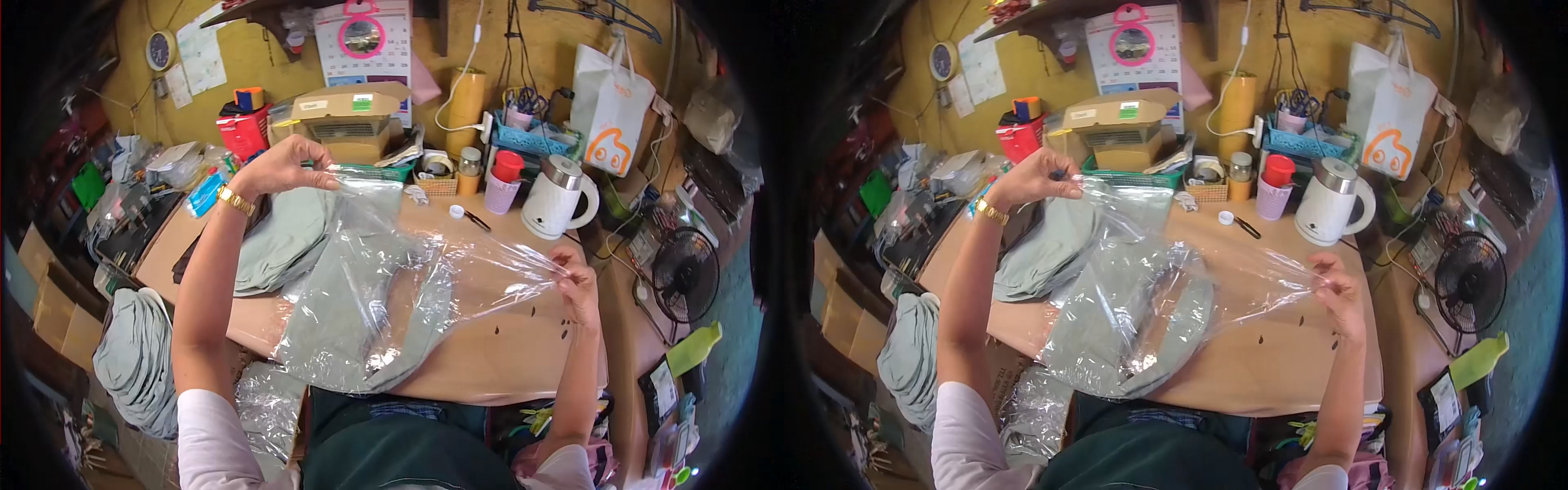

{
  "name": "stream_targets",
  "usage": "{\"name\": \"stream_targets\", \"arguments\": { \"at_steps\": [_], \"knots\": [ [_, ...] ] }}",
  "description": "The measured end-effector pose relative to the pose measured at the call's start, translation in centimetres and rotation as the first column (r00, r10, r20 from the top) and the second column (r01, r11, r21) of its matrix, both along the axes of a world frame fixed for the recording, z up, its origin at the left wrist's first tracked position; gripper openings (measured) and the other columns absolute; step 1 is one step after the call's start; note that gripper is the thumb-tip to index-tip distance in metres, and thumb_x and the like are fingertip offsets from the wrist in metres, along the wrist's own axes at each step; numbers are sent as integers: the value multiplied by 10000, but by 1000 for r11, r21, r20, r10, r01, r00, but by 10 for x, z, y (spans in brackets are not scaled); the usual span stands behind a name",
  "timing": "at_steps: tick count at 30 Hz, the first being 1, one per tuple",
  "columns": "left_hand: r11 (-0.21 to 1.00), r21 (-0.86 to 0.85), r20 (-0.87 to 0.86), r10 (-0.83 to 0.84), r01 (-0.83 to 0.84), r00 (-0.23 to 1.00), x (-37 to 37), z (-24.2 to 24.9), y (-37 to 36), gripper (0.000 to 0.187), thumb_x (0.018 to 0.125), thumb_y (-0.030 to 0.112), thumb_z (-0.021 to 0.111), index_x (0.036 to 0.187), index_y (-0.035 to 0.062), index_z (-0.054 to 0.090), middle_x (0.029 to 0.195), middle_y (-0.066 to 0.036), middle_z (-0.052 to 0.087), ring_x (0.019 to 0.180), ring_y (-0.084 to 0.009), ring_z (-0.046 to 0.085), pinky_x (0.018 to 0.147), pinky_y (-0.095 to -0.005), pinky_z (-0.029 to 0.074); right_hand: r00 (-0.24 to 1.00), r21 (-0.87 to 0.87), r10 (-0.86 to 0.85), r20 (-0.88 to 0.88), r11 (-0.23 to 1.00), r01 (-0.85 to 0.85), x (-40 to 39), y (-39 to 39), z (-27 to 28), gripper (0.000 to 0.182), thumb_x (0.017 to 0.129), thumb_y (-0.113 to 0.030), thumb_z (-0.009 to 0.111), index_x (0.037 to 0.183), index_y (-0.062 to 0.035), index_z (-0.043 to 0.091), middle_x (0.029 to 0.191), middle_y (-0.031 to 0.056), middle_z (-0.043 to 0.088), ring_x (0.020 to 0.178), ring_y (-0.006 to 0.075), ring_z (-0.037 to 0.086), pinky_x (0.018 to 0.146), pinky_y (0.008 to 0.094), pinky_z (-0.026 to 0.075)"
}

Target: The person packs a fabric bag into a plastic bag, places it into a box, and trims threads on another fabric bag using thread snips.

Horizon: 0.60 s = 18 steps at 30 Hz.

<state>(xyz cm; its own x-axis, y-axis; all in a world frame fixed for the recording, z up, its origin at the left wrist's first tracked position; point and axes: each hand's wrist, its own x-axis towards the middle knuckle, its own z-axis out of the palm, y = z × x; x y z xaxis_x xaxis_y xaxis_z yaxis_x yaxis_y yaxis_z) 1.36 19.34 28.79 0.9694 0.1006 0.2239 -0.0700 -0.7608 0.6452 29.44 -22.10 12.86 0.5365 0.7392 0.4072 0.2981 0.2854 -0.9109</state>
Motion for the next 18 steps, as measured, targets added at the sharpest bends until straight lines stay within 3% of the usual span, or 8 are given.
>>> {"name": "stream_targets", "arguments": {
  "at_steps": [2, 5, 7, 9, 11, 13, 15, 18],
  "knots": [
    [992, 120, -33, 47, -42, 998, -3, 3, 8, 225, 811, 225, 773, 847, 32, 664, 758, 2, 647, 734, -64, 575, 694, -255, 464, 994, 382, 87, -73, 923, -52, -4, 14, -1, 206, 657, -105, 809, 754, -69, 630, 1039, 45, 597, 932, 172, 538, 818, 334, 442],
    [953, 288, 48, 89, -99, 995, -3, -2, 23, 238, 828, 244, 755, 828, 25, 661, 758, -14, 650, 743, -67, 585, 693, -256, 465, 954, 498, 258, -155, 854, -151, 2, 21, -6, 240, 653, -134, 834, 764, -93, 626, 996, 54, 627, 921, 174, 540, 822, 341, 440],
    [971, 202, 42, 121, -127, 992, -8, -1, 29, 213, 843, 236, 738, 832, 34, 670, 768, -6, 643, 744, -79, 586, 696, -261, 465, 904, 523, 421, -68, 787, -327, 1, 25, 15, 265, 646, -136, 842, 768, -87, 612, 913, 57, 645, 897, 168, 542, 797, 333, 438],
    [961, -268, 132, -40, 74, 990, -14, 2, 32, 184, 847, 232, 734, 841, 50, 703, 725, 23, 646, 695, -63, 552, 660, -252, 449, 946, 384, 316, -78, 885, -264, 4, 21, 31, 272, 651, -151, 846, 751, -73, 605, 771, 28, 602, 811, 149, 511, 742, 319, 421],
    [959, -272, 117, -45, 76, 992, -21, 11, 33, 150, 848, 221, 731, 828, 72, 730, 774, 30, 631, 747, -63, 544, 684, -249, 443, 968, 301, 250, 20, 922, -244, 16, 19, 41, 269, 675, -184, 838, 744, -61, 609, 721, 3, 538, 747, 134, 465, 714, 301, 389],
    [999, 42, 246, -44, 34, 968, -22, 22, 24, 171, 843, 230, 734, 801, 64, 738, 846, 24, 609, 848, -74, 533, 749, -245, 433, 980, 256, 170, 102, 948, -191, 31, 16, 46, 279, 715, -238, 826, 741, -51, 621, 718, -7, 506, 729, 130, 434, 728, 280, 366],
    [996, 84, 267, -29, 7, 963, -24, 33, 13, 195, 810, 252, 757, 771, 62, 735, 889, 13, 593, 922, -109, 522, 807, -271, 421, 970, 267, 192, 146, 937, -226, 35, 14, 54, 304, 747, -282, 808, 737, -43, 621, 744, -7, 502, 739, 128, 435, 734, 272, 346],
    [868, 423, 352, 106, -259, 930, -21, 43, 4, 265, 796, 318, 748, 767, 56, 721, 884, -18, 613, 928, -163, 540, 844, -318, 420, 987, 264, 55, 154, 960, -95, 29, 17, 66, 368, 765, -353, 792, 698, -67, 570, 790, 6, 494, 755, 126, 432, 704, 266, 328]
  ]
}}
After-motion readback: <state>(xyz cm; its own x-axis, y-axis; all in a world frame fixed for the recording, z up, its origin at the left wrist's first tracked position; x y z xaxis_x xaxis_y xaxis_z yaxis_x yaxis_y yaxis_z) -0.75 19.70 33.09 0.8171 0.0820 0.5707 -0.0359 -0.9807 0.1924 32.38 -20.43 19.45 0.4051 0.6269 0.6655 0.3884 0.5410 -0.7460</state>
